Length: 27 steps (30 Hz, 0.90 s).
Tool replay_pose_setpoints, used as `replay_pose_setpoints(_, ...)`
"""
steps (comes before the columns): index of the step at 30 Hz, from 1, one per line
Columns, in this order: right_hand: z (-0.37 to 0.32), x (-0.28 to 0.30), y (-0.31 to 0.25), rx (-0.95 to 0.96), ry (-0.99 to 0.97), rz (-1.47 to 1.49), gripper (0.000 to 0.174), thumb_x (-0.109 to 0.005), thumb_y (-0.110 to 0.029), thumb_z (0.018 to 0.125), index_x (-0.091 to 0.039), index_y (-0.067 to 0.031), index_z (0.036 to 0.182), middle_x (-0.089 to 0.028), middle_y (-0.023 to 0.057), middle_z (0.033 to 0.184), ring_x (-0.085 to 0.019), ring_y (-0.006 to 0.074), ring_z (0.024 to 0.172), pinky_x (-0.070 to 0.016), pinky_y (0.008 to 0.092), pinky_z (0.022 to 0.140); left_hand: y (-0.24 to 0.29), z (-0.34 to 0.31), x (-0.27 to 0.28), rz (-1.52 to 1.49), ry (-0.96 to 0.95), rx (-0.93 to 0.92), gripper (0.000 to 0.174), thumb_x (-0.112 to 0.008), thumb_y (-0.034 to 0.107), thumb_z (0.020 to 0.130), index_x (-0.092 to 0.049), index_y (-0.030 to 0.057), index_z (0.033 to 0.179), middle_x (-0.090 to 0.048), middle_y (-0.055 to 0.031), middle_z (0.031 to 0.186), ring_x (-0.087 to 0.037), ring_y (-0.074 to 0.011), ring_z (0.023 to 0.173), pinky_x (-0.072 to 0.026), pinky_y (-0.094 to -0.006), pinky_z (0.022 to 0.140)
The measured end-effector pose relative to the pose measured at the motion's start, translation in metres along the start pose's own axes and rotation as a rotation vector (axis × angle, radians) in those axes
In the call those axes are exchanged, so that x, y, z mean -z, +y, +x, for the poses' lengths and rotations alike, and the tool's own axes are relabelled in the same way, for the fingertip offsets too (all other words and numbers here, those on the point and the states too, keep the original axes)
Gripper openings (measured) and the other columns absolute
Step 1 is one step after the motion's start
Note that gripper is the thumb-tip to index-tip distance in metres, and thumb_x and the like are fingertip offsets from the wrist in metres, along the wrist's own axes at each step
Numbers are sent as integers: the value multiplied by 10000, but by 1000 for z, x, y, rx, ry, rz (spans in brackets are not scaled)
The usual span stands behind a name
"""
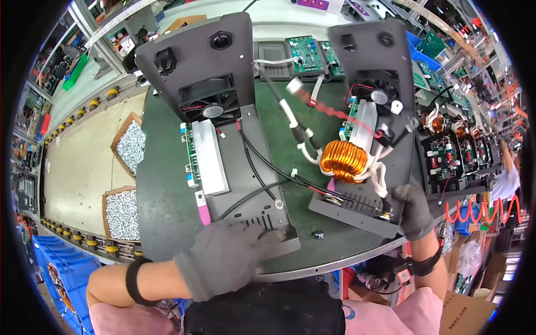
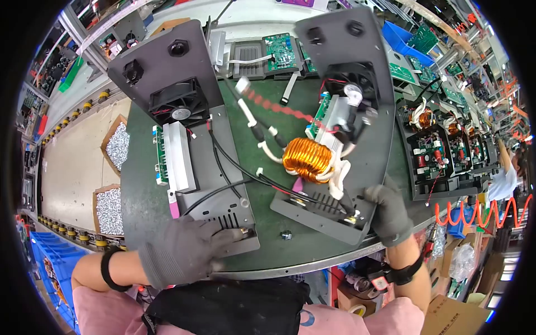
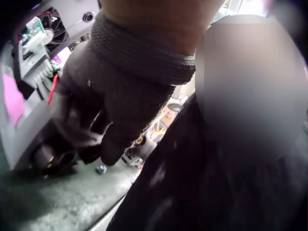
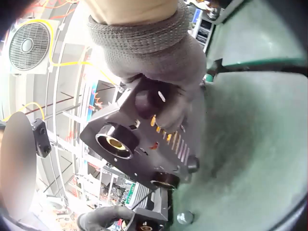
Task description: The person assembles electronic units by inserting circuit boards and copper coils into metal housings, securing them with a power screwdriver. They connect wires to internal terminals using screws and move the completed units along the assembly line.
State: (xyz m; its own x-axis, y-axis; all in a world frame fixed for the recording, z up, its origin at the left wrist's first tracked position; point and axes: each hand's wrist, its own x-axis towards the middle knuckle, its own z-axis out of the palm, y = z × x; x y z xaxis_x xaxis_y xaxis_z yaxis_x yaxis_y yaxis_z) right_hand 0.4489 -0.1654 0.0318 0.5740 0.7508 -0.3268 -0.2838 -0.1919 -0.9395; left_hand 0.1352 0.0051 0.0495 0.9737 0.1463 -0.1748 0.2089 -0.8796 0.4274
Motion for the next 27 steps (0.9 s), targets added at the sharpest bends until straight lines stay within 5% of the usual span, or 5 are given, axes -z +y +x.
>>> replay_pose_setpoints(8,-10,23,62,-144,116,196,182,-579,-193,845,-620,-23,795,-566,47,706,-601,124,628,-484,262,510,-22,-59,33,222,184,166,299,-720,255,717,-640,141,982,-573,-58,843,-575,-248,632,-438,-363,584)
replay_pose_setpoints(12,-14,23,58,-4,183,-226,181,-633,-210,865,-636,-33,903,-621,48,782,-622,146,642,-491,280,544,9,-44,8,162,398,-23,311,-676,197,678,-626,134,979,-557,2,734,-582,-183,736,-442,-354,685)
replay_pose_setpoints(14,-27,24,38,111,213,-1357,204,-580,-164,850,-622,-47,1012,-629,133,720,-634,214,663,-494,354,609,12,-30,-21,242,419,-7,308,-697,188,668,-635,145,967,-556,9,743,-565,-180,758,-425,-372,700)
replay_pose_setpoints(24,-11,17,33,31,-327,-712,197,-668,-181,847,-679,4,917,-628,127,694,-581,164,610,-455,315,582,10,-35,43,206,3,188,366,-755,227,634,-664,91,961,-562,-56,788,-565,-277,743,-417,-391,668)
replay_pose_setpoints(27,16,17,47,739,-541,-937,264,-685,-230,836,-632,28,831,-605,98,629,-589,138,545,-463,302,526,35,-8,59,175,188,149,428,-763,321,637,-661,90,983,-568,-67,802,-563,-286,739,-421,-401,647)
